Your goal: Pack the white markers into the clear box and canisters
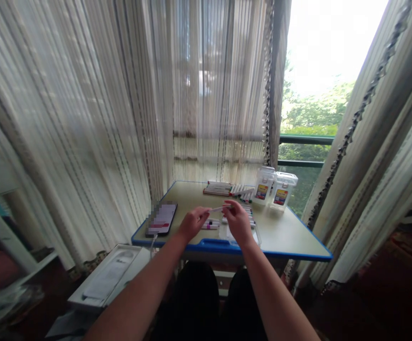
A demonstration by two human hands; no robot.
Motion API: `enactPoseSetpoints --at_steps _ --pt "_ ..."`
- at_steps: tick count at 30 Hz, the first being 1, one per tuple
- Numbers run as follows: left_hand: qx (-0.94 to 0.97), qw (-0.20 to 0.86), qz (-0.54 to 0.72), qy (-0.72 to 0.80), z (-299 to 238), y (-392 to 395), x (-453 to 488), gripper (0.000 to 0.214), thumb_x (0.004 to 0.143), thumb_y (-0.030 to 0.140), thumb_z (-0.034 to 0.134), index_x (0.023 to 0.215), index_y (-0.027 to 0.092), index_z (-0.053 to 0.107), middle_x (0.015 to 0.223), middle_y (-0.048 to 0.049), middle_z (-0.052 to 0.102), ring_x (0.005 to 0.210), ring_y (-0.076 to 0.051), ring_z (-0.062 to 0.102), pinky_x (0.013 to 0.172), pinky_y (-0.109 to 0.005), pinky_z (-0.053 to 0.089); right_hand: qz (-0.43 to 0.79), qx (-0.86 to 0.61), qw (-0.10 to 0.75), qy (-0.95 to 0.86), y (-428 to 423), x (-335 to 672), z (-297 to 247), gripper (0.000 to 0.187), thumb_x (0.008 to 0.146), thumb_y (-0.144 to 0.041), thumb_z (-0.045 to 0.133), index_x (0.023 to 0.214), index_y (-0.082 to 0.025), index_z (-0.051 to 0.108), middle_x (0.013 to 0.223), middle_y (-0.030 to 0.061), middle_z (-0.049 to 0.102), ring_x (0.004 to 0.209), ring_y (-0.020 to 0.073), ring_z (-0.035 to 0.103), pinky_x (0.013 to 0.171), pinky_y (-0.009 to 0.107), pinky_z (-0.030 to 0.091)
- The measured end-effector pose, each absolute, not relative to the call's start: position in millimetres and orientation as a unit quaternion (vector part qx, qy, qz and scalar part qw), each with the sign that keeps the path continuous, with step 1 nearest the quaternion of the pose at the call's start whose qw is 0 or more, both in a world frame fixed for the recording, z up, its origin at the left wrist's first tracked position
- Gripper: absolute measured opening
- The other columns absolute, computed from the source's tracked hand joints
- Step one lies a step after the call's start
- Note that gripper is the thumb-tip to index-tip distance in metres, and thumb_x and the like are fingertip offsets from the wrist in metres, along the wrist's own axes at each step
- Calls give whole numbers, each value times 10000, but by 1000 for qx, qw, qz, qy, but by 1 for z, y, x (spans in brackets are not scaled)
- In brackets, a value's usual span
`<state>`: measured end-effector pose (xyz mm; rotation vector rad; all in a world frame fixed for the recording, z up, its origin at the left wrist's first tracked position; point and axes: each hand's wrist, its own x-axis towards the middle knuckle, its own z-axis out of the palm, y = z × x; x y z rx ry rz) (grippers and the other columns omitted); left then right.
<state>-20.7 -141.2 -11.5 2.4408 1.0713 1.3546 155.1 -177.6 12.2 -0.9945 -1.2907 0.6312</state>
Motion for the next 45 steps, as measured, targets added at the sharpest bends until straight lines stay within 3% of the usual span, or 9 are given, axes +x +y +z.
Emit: enactPoseSetpoints --at_steps 7,11,14,19,25,30,38,45 --pt "842 107 403 343 -6 -152 -11 213 807 335 580 831 165 705 750 -36 675 668 -121 571 675 -235 435 337 -460 612 -547 -205 193 7 521 610 -536 708 957 -152 645 735 68 683 688 204 646 592 316 508" --pt "852 157 393 307 4 -146 8 280 826 381 550 870 156 712 743 -35 666 633 -110 534 632 -224 415 341 -483 576 -565 -210 229 14 539 621 -559 682 961 -141 681 663 60 666 611 171 599 569 305 481" --pt "869 169 379 270 12 -136 30 317 835 405 532 903 156 717 727 -38 644 630 -113 521 622 -223 409 290 -505 601 -547 -202 250 13 533 624 -576 657 938 -146 679 564 13 594 532 137 526 518 281 437" --pt "875 155 377 262 7 -127 50 336 859 404 486 856 163 719 752 -46 641 658 -119 538 670 -233 426 236 -502 656 -512 -183 261 -8 527 595 -611 656 876 -167 615 695 36 621 536 137 519 471 268 409" --pt "835 166 398 340 -7 -130 49 194 765 289 593 866 166 704 827 -43 691 683 -124 576 682 -242 469 196 -527 625 -541 -186 258 -24 420 655 -577 638 765 -173 621 702 50 649 617 167 561 611 306 461" --pt "827 141 415 353 -10 -131 50 191 729 121 546 845 162 692 837 -35 692 725 -124 600 704 -245 482 213 -552 586 -553 -190 261 -20 387 654 -546 638 764 -175 633 738 52 665 684 184 588 663 317 467" --pt "842 70 395 360 -7 -135 50 130 684 192 650 801 184 705 869 -43 709 881 -196 591 875 -341 452 255 -556 577 -540 -194 266 -21 382 632 -534 657 753 -173 629 703 32 645 640 165 564 567 281 446" --pt "866 60 346 357 -7 -137 48 196 673 139 625 832 194 723 891 -37 696 889 -197 562 857 -326 455 283 -540 588 -532 -197 267 -21 379 621 -522 688 752 -170 636 717 31 656 660 158 578 594 273 445"
